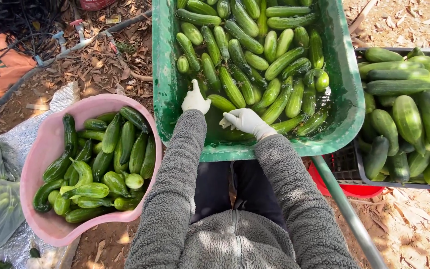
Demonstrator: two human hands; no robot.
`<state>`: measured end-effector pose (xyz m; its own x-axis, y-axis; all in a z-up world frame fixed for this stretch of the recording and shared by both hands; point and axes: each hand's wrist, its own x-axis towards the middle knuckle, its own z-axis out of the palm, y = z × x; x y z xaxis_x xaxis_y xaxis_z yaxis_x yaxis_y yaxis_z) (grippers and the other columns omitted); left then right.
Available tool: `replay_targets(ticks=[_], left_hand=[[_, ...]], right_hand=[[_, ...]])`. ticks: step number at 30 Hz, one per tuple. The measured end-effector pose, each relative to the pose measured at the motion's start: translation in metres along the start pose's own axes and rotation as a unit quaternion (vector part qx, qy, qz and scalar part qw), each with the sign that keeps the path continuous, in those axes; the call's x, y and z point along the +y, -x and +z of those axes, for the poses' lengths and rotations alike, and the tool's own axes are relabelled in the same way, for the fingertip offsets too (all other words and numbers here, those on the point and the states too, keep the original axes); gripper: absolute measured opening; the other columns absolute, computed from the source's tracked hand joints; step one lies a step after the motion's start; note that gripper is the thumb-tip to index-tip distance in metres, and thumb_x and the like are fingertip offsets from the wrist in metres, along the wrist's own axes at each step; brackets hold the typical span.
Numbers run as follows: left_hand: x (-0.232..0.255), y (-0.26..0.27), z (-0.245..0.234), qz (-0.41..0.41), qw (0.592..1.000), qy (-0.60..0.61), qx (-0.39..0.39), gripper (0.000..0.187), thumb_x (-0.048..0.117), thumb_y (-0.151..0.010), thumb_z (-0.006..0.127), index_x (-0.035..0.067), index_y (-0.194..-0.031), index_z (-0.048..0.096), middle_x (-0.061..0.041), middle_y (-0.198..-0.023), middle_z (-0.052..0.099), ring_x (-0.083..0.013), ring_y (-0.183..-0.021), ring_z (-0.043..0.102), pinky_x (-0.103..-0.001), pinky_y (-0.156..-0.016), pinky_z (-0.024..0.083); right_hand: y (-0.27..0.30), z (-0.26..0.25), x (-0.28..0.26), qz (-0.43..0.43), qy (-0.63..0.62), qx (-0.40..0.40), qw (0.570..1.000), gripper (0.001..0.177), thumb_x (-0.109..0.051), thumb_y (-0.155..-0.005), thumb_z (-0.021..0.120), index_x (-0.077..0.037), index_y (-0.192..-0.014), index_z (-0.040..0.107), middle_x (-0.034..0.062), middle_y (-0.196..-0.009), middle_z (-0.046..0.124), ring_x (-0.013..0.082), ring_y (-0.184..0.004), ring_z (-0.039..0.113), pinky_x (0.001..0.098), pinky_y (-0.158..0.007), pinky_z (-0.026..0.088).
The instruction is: A person wearing gloves cleans cucumbers in a water basin and sorts them into a plastic tub.
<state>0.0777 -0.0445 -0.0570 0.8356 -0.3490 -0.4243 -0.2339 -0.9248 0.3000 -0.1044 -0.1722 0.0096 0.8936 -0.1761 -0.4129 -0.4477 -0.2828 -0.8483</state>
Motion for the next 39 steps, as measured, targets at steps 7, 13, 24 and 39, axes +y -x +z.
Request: replay_targets(ticks=[7, 13, 24, 39], left_hand=[[0.022, -0.001, 0.009, -0.038, 0.994, 0.1, 0.005, 0.107, 0.037, -0.084, 0.082, 0.02, -0.163, 0.013, -0.023, -0.141, 0.056, -0.0395, -0.133, 0.058, -0.051, -0.111, 0.049], [0.012, -0.055, 0.07, -0.119, 0.922, 0.368, 0.012, 0.102, 0.037, -0.075, 0.088, 0.018, -0.158, 0.031, -0.022, -0.142, 0.061, -0.0282, -0.136, 0.058, -0.039, -0.112, 0.047], [0.075, 0.031, 0.006, -0.104, 0.919, 0.356, -0.138, 0.094, 0.063, -0.081, 0.075, 0.001, -0.146, 0.052, -0.017, -0.154, 0.051, -0.0275, -0.148, 0.042, -0.039, -0.124, 0.031], [0.075, -0.02, -0.018, 0.014, 0.829, 0.554, -0.08, 0.047, 0.04, -0.099, 0.07, 0.026, -0.142, 0.057, -0.018, -0.143, 0.06, -0.036, -0.128, 0.061, -0.054, -0.109, 0.048]], right_hand=[[-0.007, -0.002, 0.01, -0.066, 0.073, -0.017, 0.995, 0.042, -0.045, -0.101, 0.051, -0.021, -0.131, 0.069, 0.0146, -0.123, 0.073, 0.0408, -0.123, 0.062, 0.0492, -0.111, 0.046], [-0.029, 0.001, 0.04, -0.08, 0.049, 0.016, 0.995, 0.046, -0.042, -0.105, 0.047, -0.021, -0.144, 0.059, 0.0169, -0.14, 0.063, 0.042, -0.133, 0.053, 0.0506, -0.118, 0.039], [-0.075, 0.001, 0.101, -0.005, 0.089, 0.149, 0.985, 0.051, -0.06, -0.103, 0.045, -0.034, -0.146, 0.053, 0.0064, -0.136, 0.066, 0.0289, -0.129, 0.059, 0.045, -0.116, 0.044], [-0.062, -0.006, 0.088, 0.007, 0.08, 0.175, 0.981, 0.049, -0.048, -0.104, 0.049, -0.023, -0.146, 0.053, 0.0107, -0.136, 0.067, 0.0335, -0.129, 0.06, 0.05, -0.113, 0.046]])
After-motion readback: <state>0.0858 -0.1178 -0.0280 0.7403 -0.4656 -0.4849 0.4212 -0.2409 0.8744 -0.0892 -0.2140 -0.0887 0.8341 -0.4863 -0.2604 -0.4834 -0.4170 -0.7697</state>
